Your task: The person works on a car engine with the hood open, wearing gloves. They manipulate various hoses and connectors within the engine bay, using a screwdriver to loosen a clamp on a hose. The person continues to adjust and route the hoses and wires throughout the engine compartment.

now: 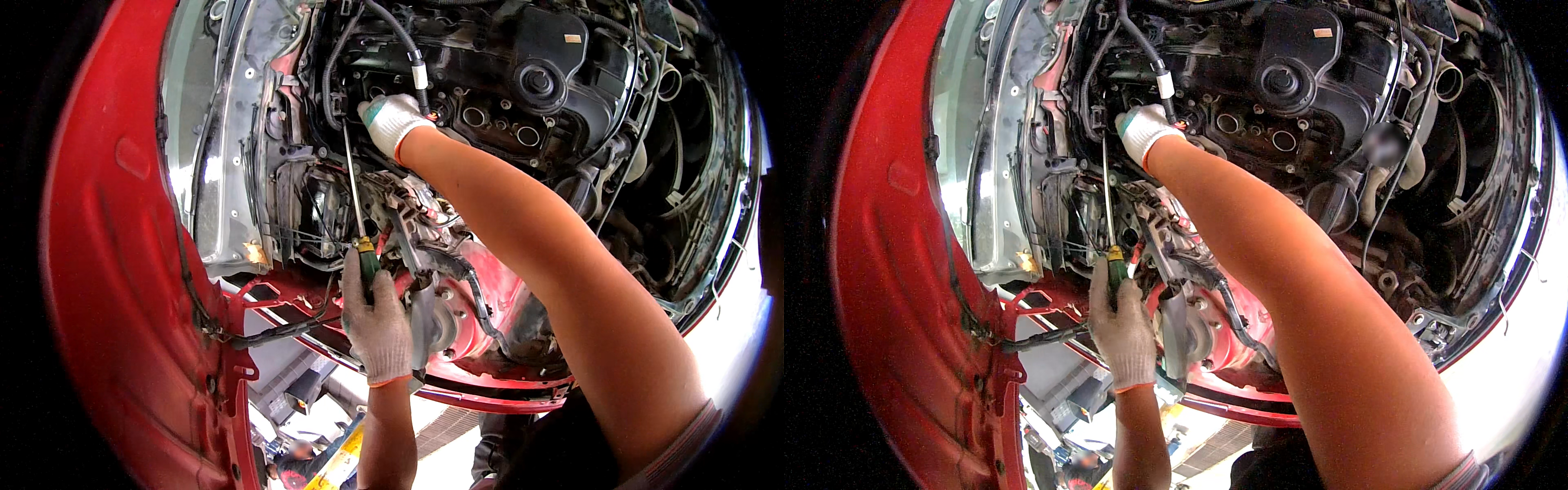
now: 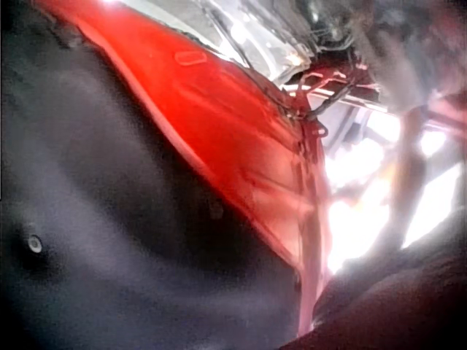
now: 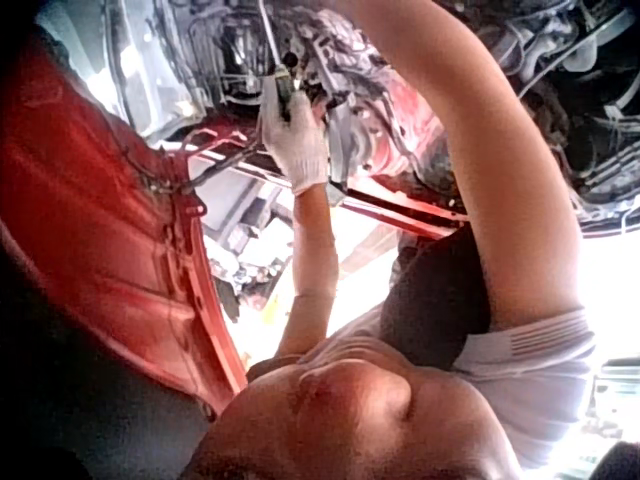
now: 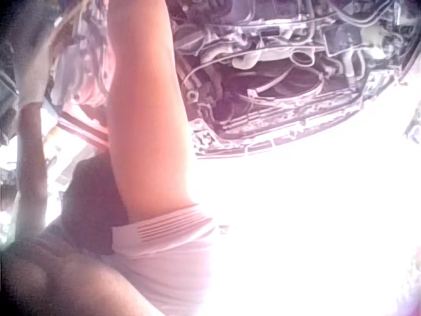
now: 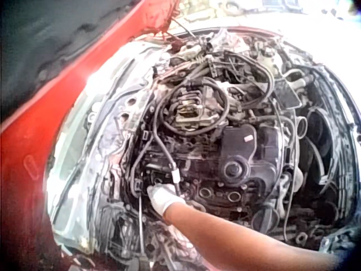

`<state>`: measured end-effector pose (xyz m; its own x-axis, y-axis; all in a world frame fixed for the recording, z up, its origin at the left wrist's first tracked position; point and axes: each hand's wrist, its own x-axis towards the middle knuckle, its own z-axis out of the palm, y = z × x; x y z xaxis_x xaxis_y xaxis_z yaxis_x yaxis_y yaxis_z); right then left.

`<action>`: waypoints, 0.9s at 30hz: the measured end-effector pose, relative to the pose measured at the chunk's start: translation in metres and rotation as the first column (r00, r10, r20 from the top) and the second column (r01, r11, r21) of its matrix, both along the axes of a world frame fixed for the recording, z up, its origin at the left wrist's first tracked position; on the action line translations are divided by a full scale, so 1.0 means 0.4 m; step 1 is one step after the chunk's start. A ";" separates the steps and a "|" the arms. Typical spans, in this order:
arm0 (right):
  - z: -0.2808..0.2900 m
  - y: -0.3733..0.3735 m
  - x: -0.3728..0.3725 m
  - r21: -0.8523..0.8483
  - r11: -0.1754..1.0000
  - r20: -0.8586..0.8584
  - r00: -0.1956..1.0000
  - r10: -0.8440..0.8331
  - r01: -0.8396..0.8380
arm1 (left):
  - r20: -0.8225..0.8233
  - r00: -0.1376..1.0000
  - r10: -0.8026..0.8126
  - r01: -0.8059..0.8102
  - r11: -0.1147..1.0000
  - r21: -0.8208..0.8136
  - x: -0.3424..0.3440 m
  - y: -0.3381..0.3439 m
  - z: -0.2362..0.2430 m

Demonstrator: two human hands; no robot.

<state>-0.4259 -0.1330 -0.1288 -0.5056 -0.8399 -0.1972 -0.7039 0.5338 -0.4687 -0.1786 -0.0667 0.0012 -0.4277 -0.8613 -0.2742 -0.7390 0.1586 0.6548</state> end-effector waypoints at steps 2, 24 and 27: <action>-0.001 -0.009 0.000 0.056 0.998 -0.007 0.999 0.033 -0.032 | -0.069 0.997 0.040 -0.037 0.998 0.051 0.006 0.005 -0.014; -0.027 -0.064 0.014 0.189 0.970 -0.186 0.965 0.185 -0.150 | -0.073 0.997 0.001 0.007 0.994 0.113 -0.015 -0.123 0.048; -0.021 -0.061 0.007 0.202 0.971 -0.159 0.974 0.164 -0.130 | 0.070 0.993 -0.099 0.096 0.994 0.046 0.004 -0.220 0.070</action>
<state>-0.4232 -0.1575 -0.1372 -0.4200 -0.8632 -0.2802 -0.8424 0.4856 -0.2334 -0.1769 -0.1545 0.0291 -0.4868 -0.8036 -0.3425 -0.7669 0.2054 0.6080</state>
